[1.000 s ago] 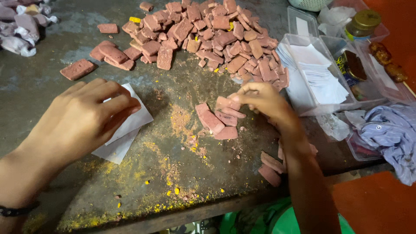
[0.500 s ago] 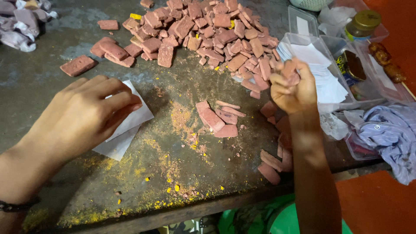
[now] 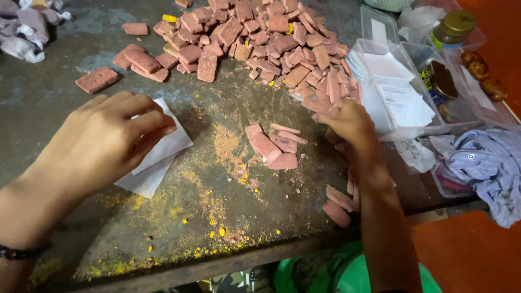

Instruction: The person wraps individual rectangular pieces of candy in small squares of paper by hand, folding the paper around each piece.

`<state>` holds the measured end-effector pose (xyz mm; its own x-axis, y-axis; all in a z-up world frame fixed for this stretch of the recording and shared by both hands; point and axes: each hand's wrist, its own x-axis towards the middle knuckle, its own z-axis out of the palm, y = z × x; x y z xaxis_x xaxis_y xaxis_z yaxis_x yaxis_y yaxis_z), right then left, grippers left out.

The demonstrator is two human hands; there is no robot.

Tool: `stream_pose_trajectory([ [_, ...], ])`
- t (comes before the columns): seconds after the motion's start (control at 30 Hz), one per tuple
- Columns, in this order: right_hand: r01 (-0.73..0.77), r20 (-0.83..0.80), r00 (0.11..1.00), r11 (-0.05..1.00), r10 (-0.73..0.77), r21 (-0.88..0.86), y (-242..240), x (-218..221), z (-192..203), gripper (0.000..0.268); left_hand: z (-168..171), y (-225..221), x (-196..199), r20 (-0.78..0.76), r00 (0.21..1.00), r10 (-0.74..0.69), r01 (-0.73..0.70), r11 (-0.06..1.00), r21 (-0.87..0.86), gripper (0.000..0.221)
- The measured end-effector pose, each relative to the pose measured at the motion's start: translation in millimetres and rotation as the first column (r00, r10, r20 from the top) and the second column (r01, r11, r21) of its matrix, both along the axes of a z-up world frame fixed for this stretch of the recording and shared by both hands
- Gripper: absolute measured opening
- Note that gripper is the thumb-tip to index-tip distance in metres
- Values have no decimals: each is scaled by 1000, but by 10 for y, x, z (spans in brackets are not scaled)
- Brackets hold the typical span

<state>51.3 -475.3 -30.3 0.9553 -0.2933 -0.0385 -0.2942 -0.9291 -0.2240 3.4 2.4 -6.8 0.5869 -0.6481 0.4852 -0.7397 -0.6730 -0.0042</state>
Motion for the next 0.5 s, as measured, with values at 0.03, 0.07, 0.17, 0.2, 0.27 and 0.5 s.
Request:
stream_pose_trajectory([
  [0.03, 2, -16, 1000, 998, -1, 56, -96, 41, -41, 54, -6, 5, 8, -10, 1000, 5, -5, 1000, -5, 15],
  [0.07, 4, -16, 1000, 998, -4, 57, 106, -158, 233, 54, -4, 15, -5, -10, 1000, 3, -3, 1000, -4, 15],
  [0.17, -88, 28, 996, 864, 85, 495, 550, -717, 895, 15, 27, 23, 3, 15, 1000, 4, -4, 1000, -27, 12],
  [0.2, 14, 14, 1000, 874, -23, 486, 608, -880, 975, 11, 39, 29, 6, 37, 999, 5, -5, 1000, -11, 13],
  [0.27, 119, -11, 992, 875, -129, 469, 564, -1009, 907, 22, 39, 41, -19, 47, 999, 9, -9, 1000, -1, 14],
  [0.5, -22, -84, 996, 1000, 22, 7, 494, -1050, 595, 32, 75, 14, -69, 77, 997, 1, -1, 1000, -10, 14],
])
